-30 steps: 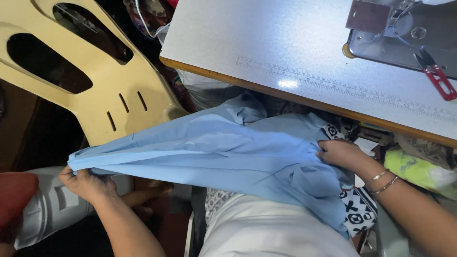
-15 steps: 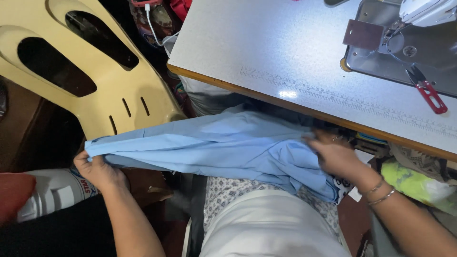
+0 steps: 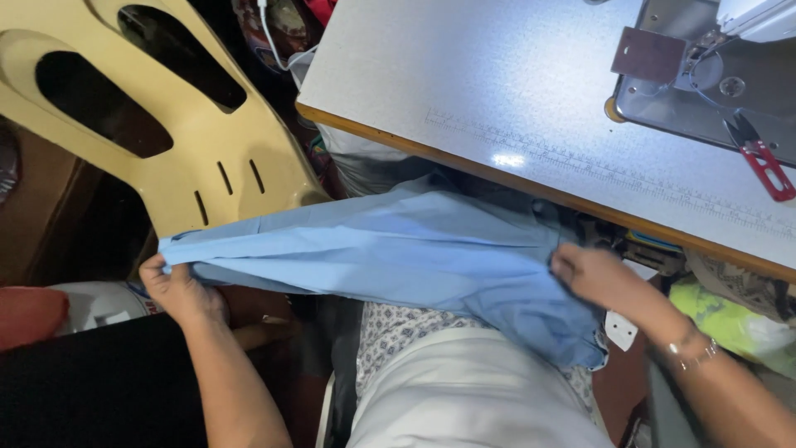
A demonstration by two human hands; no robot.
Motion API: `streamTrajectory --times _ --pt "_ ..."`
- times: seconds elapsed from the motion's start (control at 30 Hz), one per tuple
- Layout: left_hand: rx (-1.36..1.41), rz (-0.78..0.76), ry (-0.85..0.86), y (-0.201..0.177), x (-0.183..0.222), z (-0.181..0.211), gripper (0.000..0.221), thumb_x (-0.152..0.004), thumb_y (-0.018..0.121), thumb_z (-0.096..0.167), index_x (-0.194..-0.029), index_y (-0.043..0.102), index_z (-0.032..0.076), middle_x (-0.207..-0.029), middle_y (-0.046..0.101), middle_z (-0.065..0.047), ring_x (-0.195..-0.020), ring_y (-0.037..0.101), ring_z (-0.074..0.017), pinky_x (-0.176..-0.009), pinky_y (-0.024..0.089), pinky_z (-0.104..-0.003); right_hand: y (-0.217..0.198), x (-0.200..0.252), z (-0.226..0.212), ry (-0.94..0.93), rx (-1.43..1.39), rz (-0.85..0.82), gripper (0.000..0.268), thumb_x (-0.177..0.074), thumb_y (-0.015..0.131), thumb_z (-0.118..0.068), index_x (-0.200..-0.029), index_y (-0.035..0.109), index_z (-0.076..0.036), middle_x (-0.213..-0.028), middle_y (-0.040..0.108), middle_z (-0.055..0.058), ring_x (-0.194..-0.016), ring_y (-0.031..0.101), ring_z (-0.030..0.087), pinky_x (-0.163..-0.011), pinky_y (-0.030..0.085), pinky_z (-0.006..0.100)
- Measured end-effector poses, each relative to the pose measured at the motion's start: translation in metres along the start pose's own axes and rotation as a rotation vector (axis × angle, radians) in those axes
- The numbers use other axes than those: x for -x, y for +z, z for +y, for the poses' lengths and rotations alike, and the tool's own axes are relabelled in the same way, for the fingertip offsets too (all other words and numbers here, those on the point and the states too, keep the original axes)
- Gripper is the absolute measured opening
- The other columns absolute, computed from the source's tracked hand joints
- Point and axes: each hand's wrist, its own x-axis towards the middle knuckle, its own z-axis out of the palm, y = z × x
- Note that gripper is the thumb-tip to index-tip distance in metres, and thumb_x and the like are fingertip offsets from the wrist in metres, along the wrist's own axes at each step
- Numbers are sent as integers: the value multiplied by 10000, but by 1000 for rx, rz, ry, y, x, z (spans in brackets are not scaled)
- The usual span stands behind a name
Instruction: Inspecting a light blue garment for quality and trimming loose threads with snips at a sewing workstation.
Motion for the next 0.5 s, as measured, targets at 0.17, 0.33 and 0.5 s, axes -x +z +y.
streamTrajectory --times 0.17,0.33,0.5 --pt "-97 -38 46 -15 -22 -40 290 -879 784 -42 -1015 646 172 -950 651 -6 -907 634 -113 -874 523 -262 3 -121 45 97 -32 171 808 -898 466 -760 -1397 684 -163 -1424 679 176 -1356 587 417 -1127 455 568" --pt "-77 -223 0 31 12 0 392 -778 714 -106 -1108 679 102 -1017 589 -21 -937 589 -143 -871 519 -274 36 -227 147 -6 -196 356 682 -844 701 -654 -1353 729 -202 -1274 761 161 -1213 674 411 -961 558 539" --pt "275 -442 -215 38 3 23 358 -852 614 -43 -1197 679 22 -984 734 -109 -841 726 -163 -759 594 -279 8 -193 215 -25 -1048 490 400 -1085 739 -342 -1323 596 -54 -1085 579 139 -823 598 400 -681 498 521"
